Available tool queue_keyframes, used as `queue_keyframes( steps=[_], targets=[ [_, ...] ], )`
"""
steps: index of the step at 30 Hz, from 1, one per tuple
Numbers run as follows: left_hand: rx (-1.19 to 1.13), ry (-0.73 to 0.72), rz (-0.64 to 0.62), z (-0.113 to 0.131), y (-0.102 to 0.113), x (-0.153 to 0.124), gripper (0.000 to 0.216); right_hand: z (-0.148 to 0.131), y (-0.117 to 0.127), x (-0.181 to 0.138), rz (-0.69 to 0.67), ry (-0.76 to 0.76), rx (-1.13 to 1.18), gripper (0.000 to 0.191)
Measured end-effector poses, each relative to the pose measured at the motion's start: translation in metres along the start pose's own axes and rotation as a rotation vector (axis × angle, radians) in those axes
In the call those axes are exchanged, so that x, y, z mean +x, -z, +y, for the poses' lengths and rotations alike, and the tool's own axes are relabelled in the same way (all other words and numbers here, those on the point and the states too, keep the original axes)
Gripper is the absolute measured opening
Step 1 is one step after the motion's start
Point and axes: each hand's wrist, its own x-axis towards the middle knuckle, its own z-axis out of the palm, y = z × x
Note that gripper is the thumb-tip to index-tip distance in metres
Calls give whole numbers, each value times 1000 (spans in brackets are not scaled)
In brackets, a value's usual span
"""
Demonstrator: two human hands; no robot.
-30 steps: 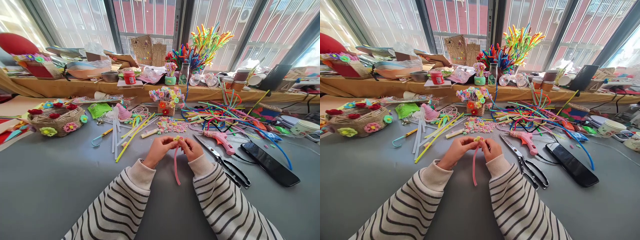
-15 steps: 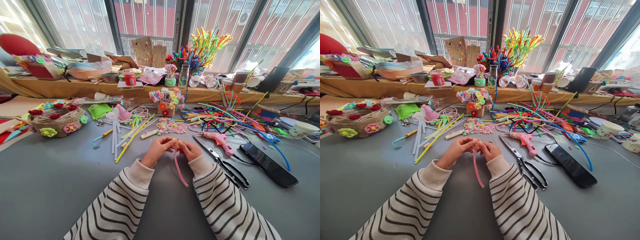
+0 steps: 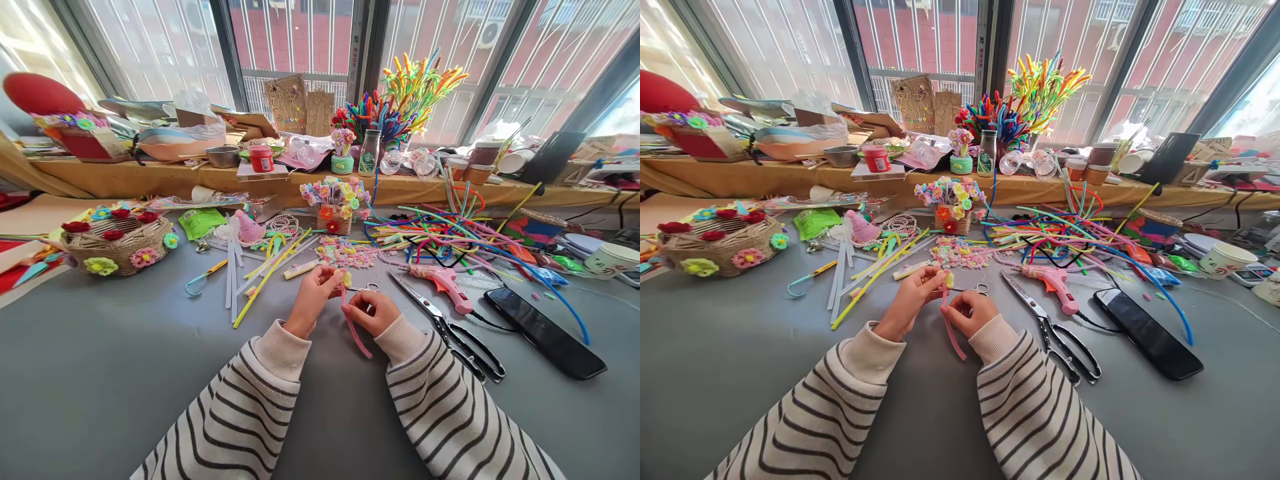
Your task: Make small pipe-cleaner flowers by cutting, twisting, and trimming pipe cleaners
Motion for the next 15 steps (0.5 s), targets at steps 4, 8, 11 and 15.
queue_keyframes(
  steps=[4, 8, 11, 15],
  targets=[
    [-12, -20, 43, -1, 1, 1, 21, -2, -2, -1, -28, -7, 5, 22],
    [-27, -40, 56, -1, 1, 1, 20, -1, -5, -2, -40, -5, 4, 24],
    [-66, -28, 49, 0, 1, 1, 19, 0, -6, -1, -43, 4, -16, 23],
    [-137, -31, 66, -1, 0, 2, 18, 1, -4, 1, -9, 30, -43, 27]
  ],
)
